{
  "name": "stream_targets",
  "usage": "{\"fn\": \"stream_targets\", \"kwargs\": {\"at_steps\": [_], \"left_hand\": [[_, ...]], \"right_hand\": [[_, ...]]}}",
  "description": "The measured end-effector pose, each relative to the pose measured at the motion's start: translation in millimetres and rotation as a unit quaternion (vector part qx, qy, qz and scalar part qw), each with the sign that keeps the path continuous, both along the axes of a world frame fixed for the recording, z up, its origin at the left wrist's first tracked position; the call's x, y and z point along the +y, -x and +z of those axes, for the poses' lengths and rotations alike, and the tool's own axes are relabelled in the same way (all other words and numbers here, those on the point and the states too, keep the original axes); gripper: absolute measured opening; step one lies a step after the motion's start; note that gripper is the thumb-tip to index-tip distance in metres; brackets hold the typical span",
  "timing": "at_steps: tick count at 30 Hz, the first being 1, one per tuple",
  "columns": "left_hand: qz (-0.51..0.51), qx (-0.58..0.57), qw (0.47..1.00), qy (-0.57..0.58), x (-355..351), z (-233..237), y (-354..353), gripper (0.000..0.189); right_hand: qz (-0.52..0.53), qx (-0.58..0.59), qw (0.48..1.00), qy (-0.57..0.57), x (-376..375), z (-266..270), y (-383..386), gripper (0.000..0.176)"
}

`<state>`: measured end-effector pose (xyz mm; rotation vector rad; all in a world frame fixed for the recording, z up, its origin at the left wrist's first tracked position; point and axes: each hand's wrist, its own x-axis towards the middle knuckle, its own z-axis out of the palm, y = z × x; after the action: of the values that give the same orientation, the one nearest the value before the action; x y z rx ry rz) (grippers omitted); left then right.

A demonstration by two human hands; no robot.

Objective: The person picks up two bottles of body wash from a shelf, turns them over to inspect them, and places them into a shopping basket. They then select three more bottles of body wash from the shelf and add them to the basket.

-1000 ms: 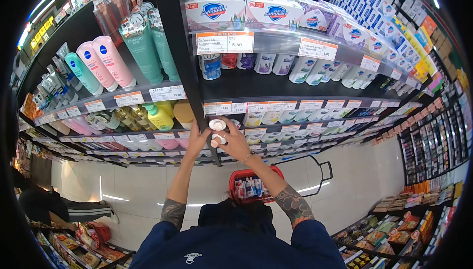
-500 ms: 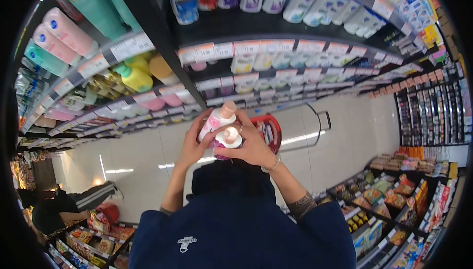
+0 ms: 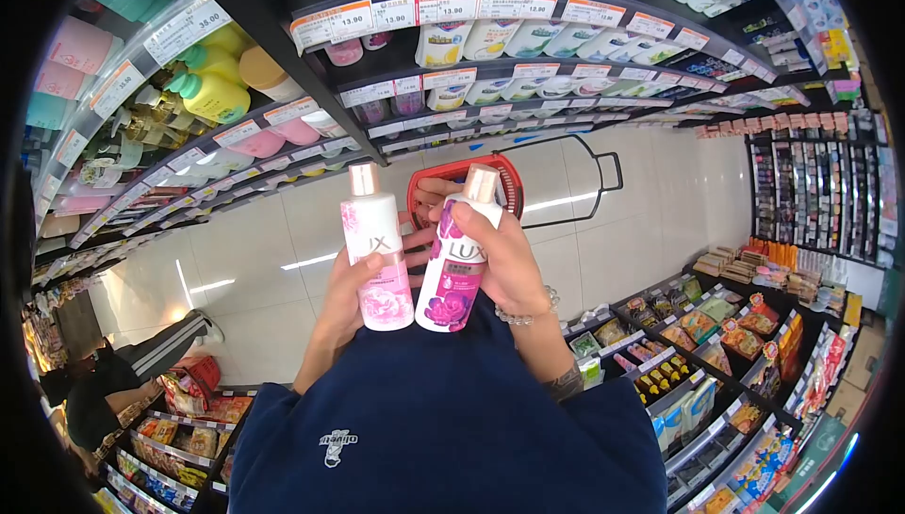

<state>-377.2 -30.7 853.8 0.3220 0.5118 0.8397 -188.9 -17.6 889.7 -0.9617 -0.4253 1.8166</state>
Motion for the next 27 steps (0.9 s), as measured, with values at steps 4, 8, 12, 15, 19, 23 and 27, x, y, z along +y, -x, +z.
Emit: {"fn": "stream_targets", "kwargs": {"at_steps": [4,8,12,15,19,23,27], "left_hand": [[-0.009,0.067,0.998,-0.020,-13.4,-8.1,3.4,0.058],[-0.026,0.059,0.997,0.040,-31.4,-15.9,8.3,0.058],[-0.008,-0.012,0.994,0.104,-53.2,-4.6,11.0,0.058],[0.022,0.006,0.989,0.143,-72.9,-8.7,11.5,0.053],[0.023,0.060,0.977,0.202,-89.1,-21.8,20.4,0.047],[-0.010,0.118,0.979,0.165,-81.6,-14.3,18.4,0.046],[0.039,0.072,0.979,0.185,-79.6,-13.2,11.0,0.049]], "right_hand": [[0.011,-0.038,0.999,0.017,-1.7,-0.1,0.9,0.036],[0.068,-0.006,0.996,0.056,-2.3,7.6,2.4,0.041],[0.131,0.052,0.980,0.140,-13.3,-0.7,0.8,0.042],[0.178,0.092,0.960,0.195,-24.3,-6.5,3.0,0.041],[0.154,0.032,0.961,0.228,-38.5,-16.2,10.8,0.038],[0.109,-0.002,0.978,0.176,-47.8,-19.6,19.3,0.039],[0.066,-0.013,0.987,0.145,-52.4,-16.0,26.2,0.042]]}}
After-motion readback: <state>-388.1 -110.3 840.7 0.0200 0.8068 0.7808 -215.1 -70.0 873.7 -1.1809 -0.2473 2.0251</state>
